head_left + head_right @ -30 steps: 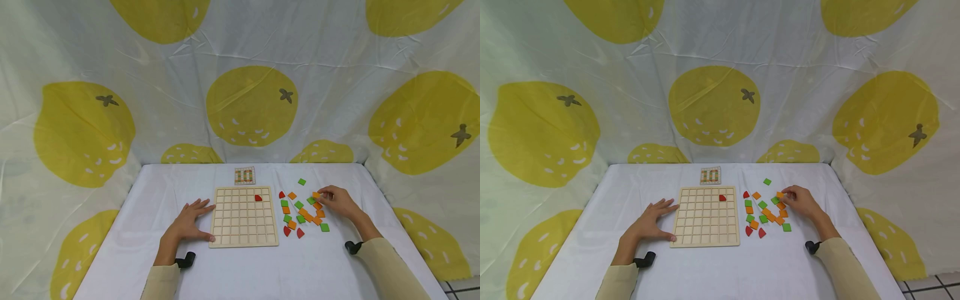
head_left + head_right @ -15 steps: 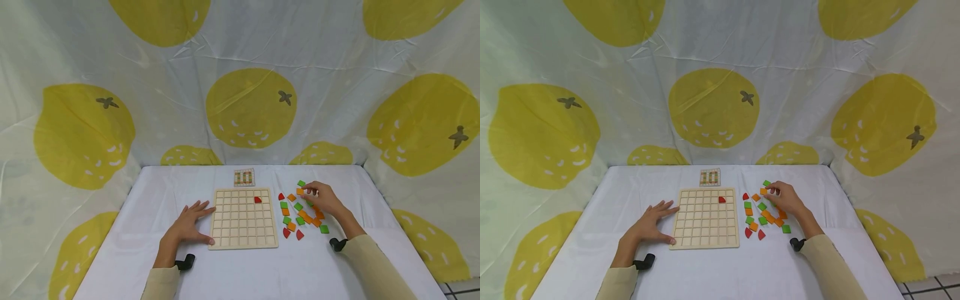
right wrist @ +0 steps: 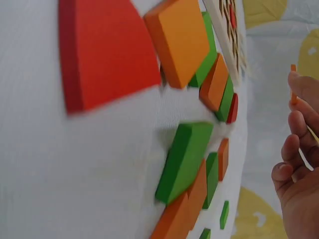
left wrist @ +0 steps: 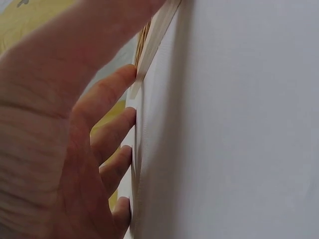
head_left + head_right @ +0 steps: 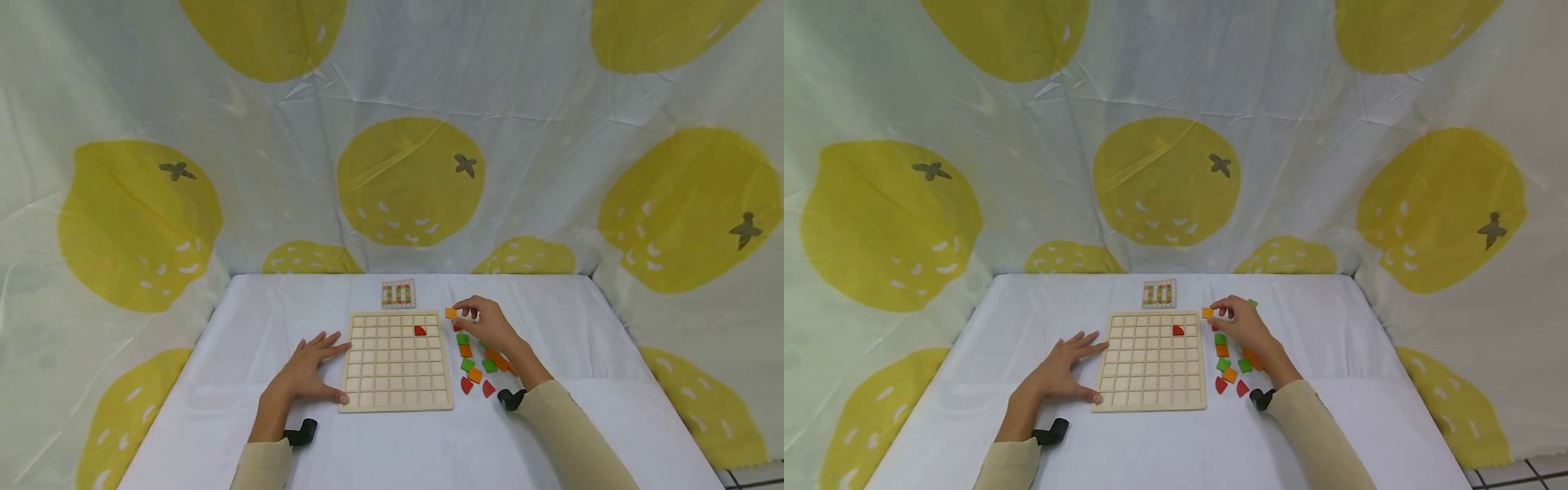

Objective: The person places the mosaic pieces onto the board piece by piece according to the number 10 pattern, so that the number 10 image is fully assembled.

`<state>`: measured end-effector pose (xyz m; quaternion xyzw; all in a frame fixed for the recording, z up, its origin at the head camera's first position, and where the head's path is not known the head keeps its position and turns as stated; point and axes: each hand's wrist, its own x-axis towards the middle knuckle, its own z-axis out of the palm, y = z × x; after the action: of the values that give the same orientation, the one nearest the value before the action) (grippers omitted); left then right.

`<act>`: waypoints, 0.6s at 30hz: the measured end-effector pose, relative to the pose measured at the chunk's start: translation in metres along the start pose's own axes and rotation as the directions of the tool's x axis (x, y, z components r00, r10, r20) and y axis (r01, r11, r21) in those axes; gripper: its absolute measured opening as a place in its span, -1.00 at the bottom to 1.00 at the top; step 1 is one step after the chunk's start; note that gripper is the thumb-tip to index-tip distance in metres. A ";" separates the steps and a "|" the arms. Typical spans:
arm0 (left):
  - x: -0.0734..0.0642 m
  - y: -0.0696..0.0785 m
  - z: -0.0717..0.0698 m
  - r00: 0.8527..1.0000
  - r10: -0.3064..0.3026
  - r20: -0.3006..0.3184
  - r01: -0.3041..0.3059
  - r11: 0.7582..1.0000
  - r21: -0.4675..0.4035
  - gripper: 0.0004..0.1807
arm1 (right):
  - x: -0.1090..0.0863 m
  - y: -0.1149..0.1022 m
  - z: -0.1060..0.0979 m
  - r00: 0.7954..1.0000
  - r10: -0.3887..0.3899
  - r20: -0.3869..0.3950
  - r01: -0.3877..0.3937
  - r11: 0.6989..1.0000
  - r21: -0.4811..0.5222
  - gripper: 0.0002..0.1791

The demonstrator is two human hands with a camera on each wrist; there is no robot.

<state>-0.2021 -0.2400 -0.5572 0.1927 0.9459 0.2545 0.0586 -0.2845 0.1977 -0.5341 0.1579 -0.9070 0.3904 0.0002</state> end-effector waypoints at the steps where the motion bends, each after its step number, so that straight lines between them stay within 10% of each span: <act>1: 0.000 -0.001 0.000 1.000 -0.005 0.001 0.005 1.000 -0.005 0.25 | 0.002 -0.003 0.004 1.000 -0.013 -0.002 0.013 1.000 0.000 -0.67; 18: -0.002 -0.001 0.001 1.000 -0.003 -0.012 0.003 0.999 -0.040 0.24 | 0.023 -0.032 0.065 0.992 -0.041 0.120 0.040 0.999 0.012 -0.71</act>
<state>-0.2005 -0.2410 -0.5585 0.1885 0.9412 0.2744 0.0572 -0.2890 0.1244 -0.5542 0.1996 -0.9000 0.3846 -0.0475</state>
